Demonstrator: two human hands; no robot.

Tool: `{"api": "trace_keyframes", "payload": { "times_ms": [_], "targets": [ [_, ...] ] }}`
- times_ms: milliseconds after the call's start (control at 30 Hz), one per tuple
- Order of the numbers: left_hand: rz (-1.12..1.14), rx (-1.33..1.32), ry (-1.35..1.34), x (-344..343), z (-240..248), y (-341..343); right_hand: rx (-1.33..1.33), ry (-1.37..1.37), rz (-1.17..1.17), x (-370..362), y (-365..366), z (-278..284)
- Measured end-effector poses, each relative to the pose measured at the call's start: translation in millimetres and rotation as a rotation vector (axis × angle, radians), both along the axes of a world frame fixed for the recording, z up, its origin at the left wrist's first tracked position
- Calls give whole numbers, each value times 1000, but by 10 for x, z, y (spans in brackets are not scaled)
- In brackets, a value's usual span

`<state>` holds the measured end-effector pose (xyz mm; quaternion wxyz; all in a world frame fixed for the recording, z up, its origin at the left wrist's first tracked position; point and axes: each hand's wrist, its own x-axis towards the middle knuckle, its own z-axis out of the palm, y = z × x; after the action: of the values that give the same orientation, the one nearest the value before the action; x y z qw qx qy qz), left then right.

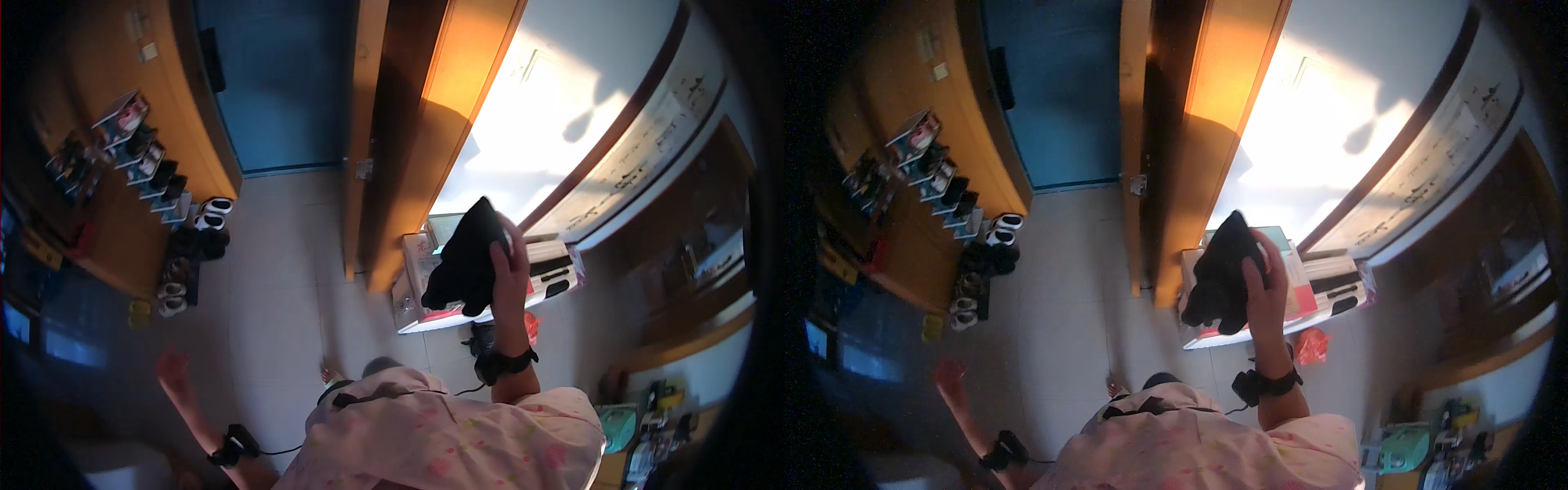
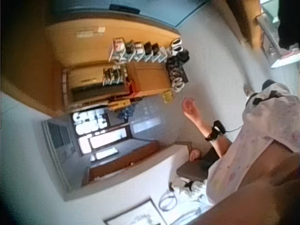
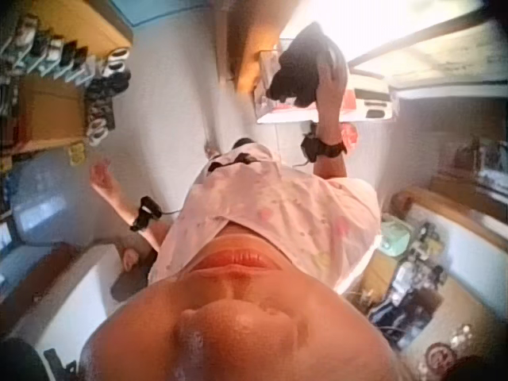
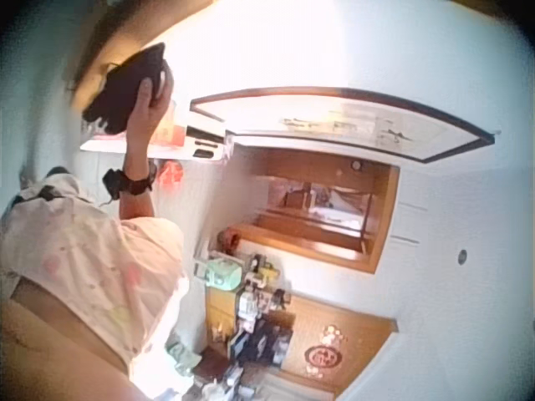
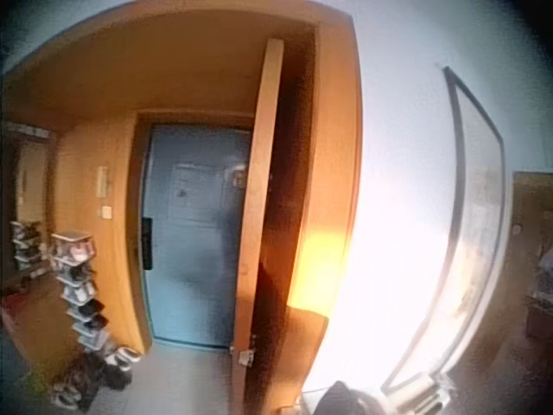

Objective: The person wipes a white bathroom door and frame with a cloth, washes the cloth in the sink, then carries the cloth to a living area where they wipe the surface and edges of a large wooden wardrobe.

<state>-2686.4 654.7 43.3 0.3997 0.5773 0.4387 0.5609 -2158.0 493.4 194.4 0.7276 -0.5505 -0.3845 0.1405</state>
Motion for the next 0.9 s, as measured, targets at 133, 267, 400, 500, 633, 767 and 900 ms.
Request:
{"api": "trace_keyframes", "payload": {
  "times_ms": [133,267,400,500,633,767,900],
  "targets": [
    [-24,-101,387,1064,345,739,-79,-313,-465,175,265,-60],
    [-208,64,787,1828,551,1286,-61,-443,-644,259,662,-46],
    [-373,246,852,2389,591,1724,-46,-640,-809,551,1136,-82],
    [-314,279,828,2487,561,2054,19,-683,-895,691,1532,22],
    [-215,105,781,2097,474,2487,82,-825,-919,946,2007,78],
    [-180,163,613,1961,270,2807,-47,-806,-824,964,2342,240],
    [-214,55,657,1964,113,3117,-97,-942,-828,1063,2464,30]
  ]
}}
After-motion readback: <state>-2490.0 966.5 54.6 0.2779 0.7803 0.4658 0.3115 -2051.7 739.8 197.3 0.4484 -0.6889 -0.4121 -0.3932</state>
